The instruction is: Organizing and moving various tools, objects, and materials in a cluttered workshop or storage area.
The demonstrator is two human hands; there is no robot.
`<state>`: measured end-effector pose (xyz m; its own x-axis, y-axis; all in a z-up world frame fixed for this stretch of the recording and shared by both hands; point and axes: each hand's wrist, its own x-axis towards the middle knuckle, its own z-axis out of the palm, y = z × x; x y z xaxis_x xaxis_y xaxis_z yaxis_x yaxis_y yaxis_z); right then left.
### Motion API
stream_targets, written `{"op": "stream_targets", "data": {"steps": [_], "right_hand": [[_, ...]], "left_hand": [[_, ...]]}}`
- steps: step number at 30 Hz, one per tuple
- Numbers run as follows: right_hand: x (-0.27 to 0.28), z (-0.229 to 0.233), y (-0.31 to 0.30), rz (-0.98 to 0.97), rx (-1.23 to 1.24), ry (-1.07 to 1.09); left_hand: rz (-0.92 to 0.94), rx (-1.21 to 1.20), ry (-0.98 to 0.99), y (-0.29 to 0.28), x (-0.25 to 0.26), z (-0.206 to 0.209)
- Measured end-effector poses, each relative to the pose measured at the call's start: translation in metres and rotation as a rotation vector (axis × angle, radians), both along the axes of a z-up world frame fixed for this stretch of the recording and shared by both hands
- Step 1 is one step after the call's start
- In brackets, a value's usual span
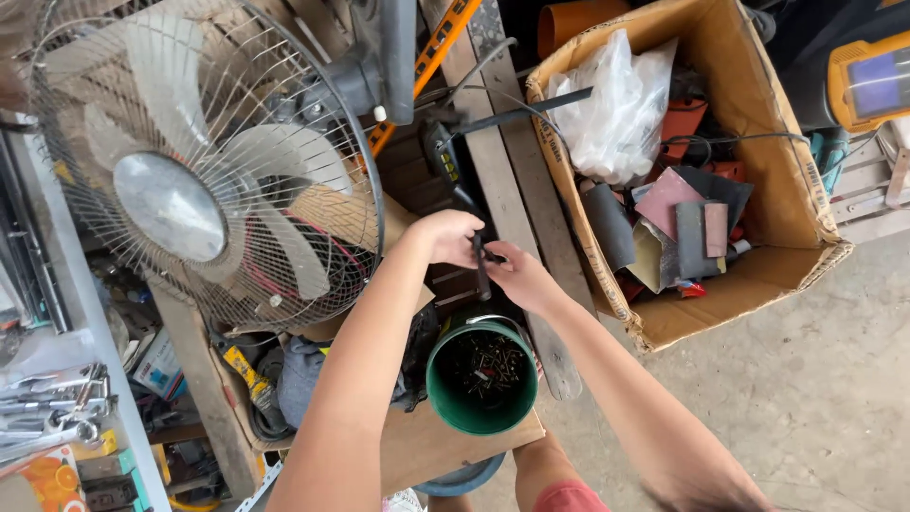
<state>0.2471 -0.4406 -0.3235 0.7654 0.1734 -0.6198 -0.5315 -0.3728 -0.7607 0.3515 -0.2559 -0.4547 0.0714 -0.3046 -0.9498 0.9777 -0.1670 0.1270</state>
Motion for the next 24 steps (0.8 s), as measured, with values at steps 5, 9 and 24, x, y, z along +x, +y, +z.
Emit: {"op": "stream_targets", "data": {"steps": [5, 9, 24], "right_hand": [[-0.005, -0.028, 0.001, 0.027, 0.093, -0.073], [-0.009, -0.015, -0.002, -0.170, 0.158, -0.184], [-0.056, 0.177, 0.045, -0.267, 0.297, -0.169]], "left_hand": [[0.010, -0.082, -0.138, 0.001, -0.022, 0.044], [-0.104, 0.209, -0.314, 0.011, -0.059, 0.055], [0.794, 0.295, -0.964, 0.027, -0.180, 0.224]]}}
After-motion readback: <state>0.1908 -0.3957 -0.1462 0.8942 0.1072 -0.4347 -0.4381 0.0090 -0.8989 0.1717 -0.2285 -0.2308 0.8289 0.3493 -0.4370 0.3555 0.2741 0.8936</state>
